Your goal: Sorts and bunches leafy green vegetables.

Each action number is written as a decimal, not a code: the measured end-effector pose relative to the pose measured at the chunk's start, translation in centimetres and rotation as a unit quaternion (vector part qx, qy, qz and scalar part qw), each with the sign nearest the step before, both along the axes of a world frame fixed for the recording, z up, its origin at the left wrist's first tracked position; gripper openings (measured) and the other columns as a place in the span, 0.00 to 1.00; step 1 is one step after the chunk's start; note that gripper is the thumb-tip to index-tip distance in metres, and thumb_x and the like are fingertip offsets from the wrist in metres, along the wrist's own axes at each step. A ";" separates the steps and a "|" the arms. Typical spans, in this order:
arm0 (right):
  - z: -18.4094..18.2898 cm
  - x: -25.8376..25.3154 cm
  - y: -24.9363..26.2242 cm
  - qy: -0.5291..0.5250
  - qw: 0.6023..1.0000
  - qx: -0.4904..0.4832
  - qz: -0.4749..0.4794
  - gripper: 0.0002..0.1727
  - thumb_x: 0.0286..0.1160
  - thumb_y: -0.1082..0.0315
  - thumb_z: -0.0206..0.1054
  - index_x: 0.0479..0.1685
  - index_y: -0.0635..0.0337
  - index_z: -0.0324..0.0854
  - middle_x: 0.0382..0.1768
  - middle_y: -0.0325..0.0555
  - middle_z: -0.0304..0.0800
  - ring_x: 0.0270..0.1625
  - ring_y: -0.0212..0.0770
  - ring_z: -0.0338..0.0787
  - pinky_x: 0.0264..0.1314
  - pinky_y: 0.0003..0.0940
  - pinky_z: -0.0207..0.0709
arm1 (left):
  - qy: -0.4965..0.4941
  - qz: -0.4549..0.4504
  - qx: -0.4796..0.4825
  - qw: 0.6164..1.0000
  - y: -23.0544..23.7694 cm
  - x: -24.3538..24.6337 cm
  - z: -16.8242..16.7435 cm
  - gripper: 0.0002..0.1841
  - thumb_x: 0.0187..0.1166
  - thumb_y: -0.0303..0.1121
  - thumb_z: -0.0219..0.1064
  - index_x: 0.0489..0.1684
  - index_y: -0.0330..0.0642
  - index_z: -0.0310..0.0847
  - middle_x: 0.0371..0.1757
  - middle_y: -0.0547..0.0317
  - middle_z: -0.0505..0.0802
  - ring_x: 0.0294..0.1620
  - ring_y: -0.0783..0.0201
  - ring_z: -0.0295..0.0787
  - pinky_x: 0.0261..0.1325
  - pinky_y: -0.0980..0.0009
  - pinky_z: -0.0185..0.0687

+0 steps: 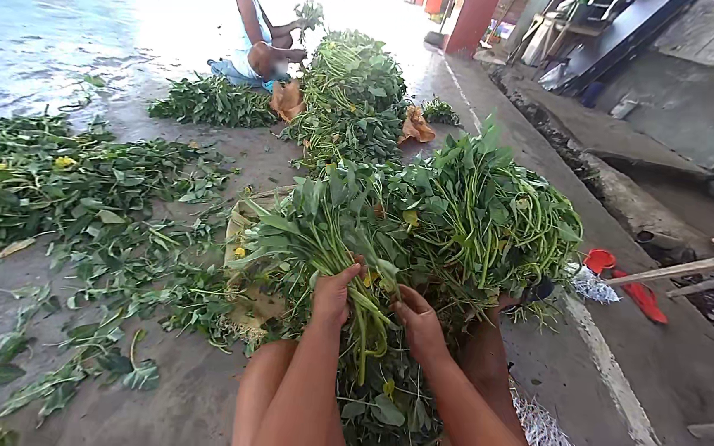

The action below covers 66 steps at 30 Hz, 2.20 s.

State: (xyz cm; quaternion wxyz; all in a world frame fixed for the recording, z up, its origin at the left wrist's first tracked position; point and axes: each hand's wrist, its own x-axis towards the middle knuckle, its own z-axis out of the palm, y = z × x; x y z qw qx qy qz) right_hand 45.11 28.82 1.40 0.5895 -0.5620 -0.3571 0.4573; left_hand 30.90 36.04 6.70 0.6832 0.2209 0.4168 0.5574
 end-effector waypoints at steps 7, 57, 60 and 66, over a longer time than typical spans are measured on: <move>-0.4 -0.6 -0.4 -0.174 0.965 0.081 0.176 0.32 0.77 0.80 0.57 0.84 0.79 0.58 0.48 0.46 0.88 0.45 0.25 0.85 0.52 0.21 0.80 | 0.031 -0.087 -0.050 0.995 0.2 -1.5 0.1 0.13 0.79 0.15 0.60 0.59 0.32 0.73 0.42 0.53 0.89 0.37 0.66 0.90 0.42 0.70 0.90; -2.4 6.0 6.2 -0.362 0.903 -0.207 0.101 0.20 0.86 0.76 0.53 0.72 0.71 0.78 0.74 0.61 0.79 0.73 0.53 0.81 0.76 0.47 0.73 | -0.160 0.254 0.076 0.951 1.1 -6.9 -1.7 0.11 0.91 0.24 0.45 0.48 0.47 0.74 0.28 0.65 0.88 0.31 0.67 0.90 0.45 0.68 0.91; -2.1 5.5 6.4 -0.507 0.778 -0.293 0.226 0.33 0.81 0.70 0.65 0.87 0.64 0.64 0.90 0.66 0.55 0.88 0.70 0.60 0.87 0.66 0.56 | -0.132 0.248 0.037 0.959 1.1 -6.5 -1.1 0.08 0.90 0.24 0.49 0.49 0.46 0.73 0.28 0.64 0.88 0.30 0.68 0.89 0.43 0.69 0.90; 7.2 8.4 1.8 -0.151 0.987 -0.055 0.014 0.18 0.80 0.81 0.54 0.68 0.64 0.68 0.45 0.41 0.86 0.40 0.32 0.91 0.39 0.28 0.88 | -0.140 0.207 0.048 0.967 0.7 -6.3 -1.5 0.10 0.87 0.20 0.50 0.50 0.45 0.74 0.30 0.63 0.88 0.31 0.66 0.90 0.44 0.67 0.91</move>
